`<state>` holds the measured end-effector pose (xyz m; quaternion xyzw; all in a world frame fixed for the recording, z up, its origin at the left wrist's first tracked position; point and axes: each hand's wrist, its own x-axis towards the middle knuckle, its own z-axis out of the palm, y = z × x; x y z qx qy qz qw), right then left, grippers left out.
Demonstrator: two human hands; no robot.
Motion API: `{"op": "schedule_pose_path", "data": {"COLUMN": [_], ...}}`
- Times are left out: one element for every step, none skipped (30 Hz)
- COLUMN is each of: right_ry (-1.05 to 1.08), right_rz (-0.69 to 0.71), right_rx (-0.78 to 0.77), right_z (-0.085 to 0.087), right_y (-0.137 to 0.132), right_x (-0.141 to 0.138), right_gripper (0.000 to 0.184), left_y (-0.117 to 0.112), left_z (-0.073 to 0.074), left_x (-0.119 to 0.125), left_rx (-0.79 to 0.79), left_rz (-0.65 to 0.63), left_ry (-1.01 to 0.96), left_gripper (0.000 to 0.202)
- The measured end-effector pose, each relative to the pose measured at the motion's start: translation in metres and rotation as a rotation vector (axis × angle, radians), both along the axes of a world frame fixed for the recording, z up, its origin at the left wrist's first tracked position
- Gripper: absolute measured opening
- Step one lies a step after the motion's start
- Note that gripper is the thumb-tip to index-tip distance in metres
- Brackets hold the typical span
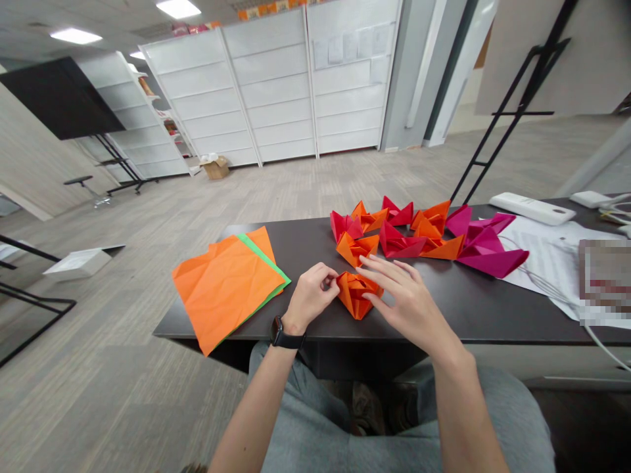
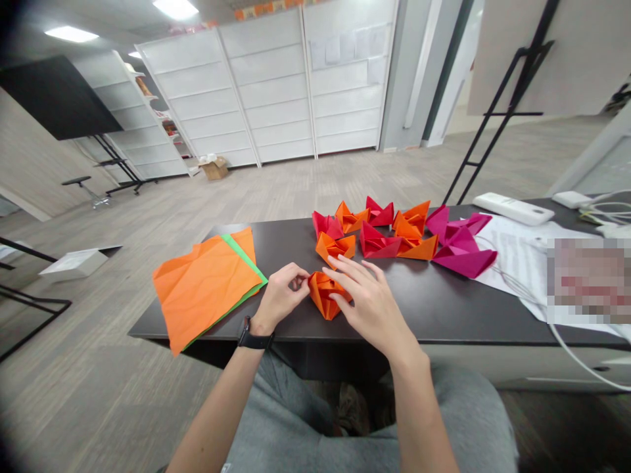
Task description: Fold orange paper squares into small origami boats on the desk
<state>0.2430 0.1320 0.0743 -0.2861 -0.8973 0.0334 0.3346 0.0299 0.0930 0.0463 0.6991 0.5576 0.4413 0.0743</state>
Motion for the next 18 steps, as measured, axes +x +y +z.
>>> {"op": "schedule_pose_path", "data": {"right_ry": [0.029, 0.054, 0.07, 0.077, 0.078, 0.083, 0.093, 0.11, 0.131, 0.155, 0.18, 0.202, 0.222, 0.243, 0.264, 0.282, 0.298, 0.311], "right_rz": [0.001, -0.006, -0.016, -0.023, -0.023, -0.019, -0.014, -0.009, -0.005, -0.003, -0.001, 0.003, 0.006, 0.007, 0.006, 0.002, -0.004, -0.01], "right_rx": [-0.031, -0.074, -0.123, -0.175, -0.222, -0.26, -0.293, -0.326, -0.36, -0.394, -0.427, -0.457, -0.481, -0.497, -0.507, -0.512, -0.512, -0.508], "right_z": [0.0, -0.002, -0.005, -0.009, -0.013, -0.018, -0.023, -0.028, -0.032, -0.035, -0.038, -0.04, -0.042, -0.043, -0.044, -0.045, -0.047, -0.048], "right_y": [0.0, 0.001, 0.003, 0.006, 0.009, 0.013, 0.017, 0.02, 0.023, 0.025, 0.026, 0.027, 0.027, 0.027, 0.027, 0.028, 0.028, 0.029], "right_x": [0.003, 0.007, 0.01, 0.013, 0.015, 0.016, 0.017, 0.016, 0.015, 0.014, 0.012, 0.01, 0.009, 0.008, 0.007, 0.007, 0.007, 0.007], "right_gripper": [0.046, 0.051, 0.055, 0.057, 0.055, 0.05, 0.043, 0.036, 0.031, 0.028, 0.027, 0.026, 0.025, 0.025, 0.024, 0.024, 0.023, 0.023], "left_y": [0.0, 0.0, 0.0, 0.0, 0.0, 0.0, 0.0, 0.001, 0.001, 0.001, 0.001, 0.002, 0.002, 0.003, 0.003, 0.004, 0.005, 0.005], "left_z": [0.0, 0.0, 0.0, 0.0, 0.0, -0.001, -0.001, -0.001, -0.002, -0.002, -0.003, -0.003, -0.004, -0.005, -0.006, -0.007, -0.007, -0.008], "left_x": [0.0, 0.0, 0.0, 0.0, 0.0, -0.001, -0.001, -0.001, -0.002, -0.002, -0.002, -0.002, -0.003, -0.003, -0.003, -0.004, -0.004, -0.005], "left_rx": [-0.001, -0.002, -0.004, -0.006, -0.007, -0.008, -0.009, -0.008, -0.006, -0.005, -0.006, -0.008, -0.01, -0.014, -0.019, -0.023, -0.028, -0.036], "left_rz": [0.004, 0.008, 0.013, 0.02, 0.028, 0.039, 0.051, 0.066, 0.081, 0.095, 0.105, 0.111, 0.117, 0.124, 0.134, 0.148, 0.163, 0.175], "left_ry": [-0.001, -0.003, -0.006, -0.011, -0.017, -0.022, -0.028, -0.034, -0.039, -0.044, -0.047, -0.048, -0.049, -0.05, -0.053, -0.059, -0.065, -0.071], "left_gripper": [0.016, 0.017, 0.017, 0.017, 0.017, 0.017, 0.017, 0.017, 0.017, 0.017, 0.017, 0.017, 0.017, 0.017, 0.017, 0.017, 0.017, 0.017]}}
